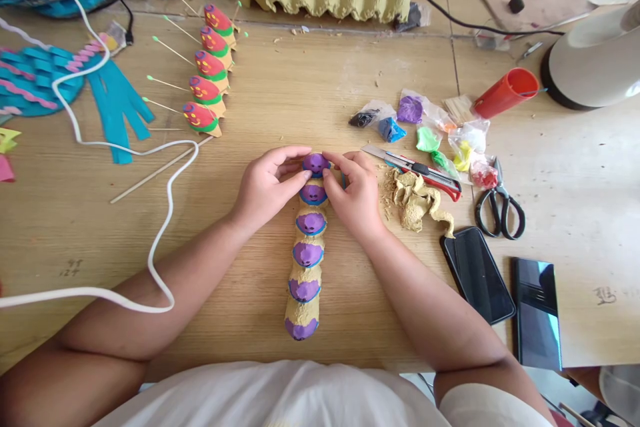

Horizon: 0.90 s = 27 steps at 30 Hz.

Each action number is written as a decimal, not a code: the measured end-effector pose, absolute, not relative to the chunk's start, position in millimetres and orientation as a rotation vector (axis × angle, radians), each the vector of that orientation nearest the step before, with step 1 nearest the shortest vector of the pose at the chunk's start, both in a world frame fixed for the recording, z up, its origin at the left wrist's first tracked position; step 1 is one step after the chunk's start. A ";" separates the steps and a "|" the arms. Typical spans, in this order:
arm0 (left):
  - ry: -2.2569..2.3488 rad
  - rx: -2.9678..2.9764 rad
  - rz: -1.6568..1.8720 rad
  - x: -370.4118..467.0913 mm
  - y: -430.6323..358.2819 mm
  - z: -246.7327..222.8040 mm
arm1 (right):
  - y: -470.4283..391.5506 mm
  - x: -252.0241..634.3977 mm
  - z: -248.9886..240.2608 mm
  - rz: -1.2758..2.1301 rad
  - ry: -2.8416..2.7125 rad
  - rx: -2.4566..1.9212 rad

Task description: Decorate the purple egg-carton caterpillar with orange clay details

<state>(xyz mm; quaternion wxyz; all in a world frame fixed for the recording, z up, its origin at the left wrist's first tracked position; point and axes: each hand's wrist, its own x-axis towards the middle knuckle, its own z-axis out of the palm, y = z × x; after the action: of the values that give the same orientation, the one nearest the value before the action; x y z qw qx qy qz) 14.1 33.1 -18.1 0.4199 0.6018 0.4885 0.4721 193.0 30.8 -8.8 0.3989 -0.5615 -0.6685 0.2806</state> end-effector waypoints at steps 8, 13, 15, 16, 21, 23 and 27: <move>1.287 1.546 1.183 15.2 33.5 -18.4 | 30.7 192.0 -9.2 0.718 -1.684 -1.407; 1.258 1.494 1.187 14.3 33.7 -16.2 | 30.7 193.4 -11.6 0.711 -1.676 -1.396; 1.260 1.472 1.186 13.4 33.8 -15.2 | 30.5 193.9 -11.7 0.702 -1.656 -1.387; 1.263 1.469 1.185 12.8 33.9 -15.0 | 30.3 194.0 -11.4 0.697 -1.644 -1.381; 1.284 1.519 1.218 8.2 32.8 -14.8 | 27.3 194.7 -8.1 0.606 -1.642 -1.342; 1.318 1.598 1.270 5.6 30.5 -13.2 | 24.6 196.0 -7.0 0.528 -1.677 -1.339; 1.453 1.939 1.316 0.3 21.8 -5.4 | 17.5 199.7 -5.6 0.469 -1.736 -1.384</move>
<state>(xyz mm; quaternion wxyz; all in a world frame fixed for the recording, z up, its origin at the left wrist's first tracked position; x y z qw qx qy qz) 0.3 21.8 -5.4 0.1909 0.6901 0.5174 0.4686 199.7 17.5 -5.6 0.4227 -0.5528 -0.6933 0.1874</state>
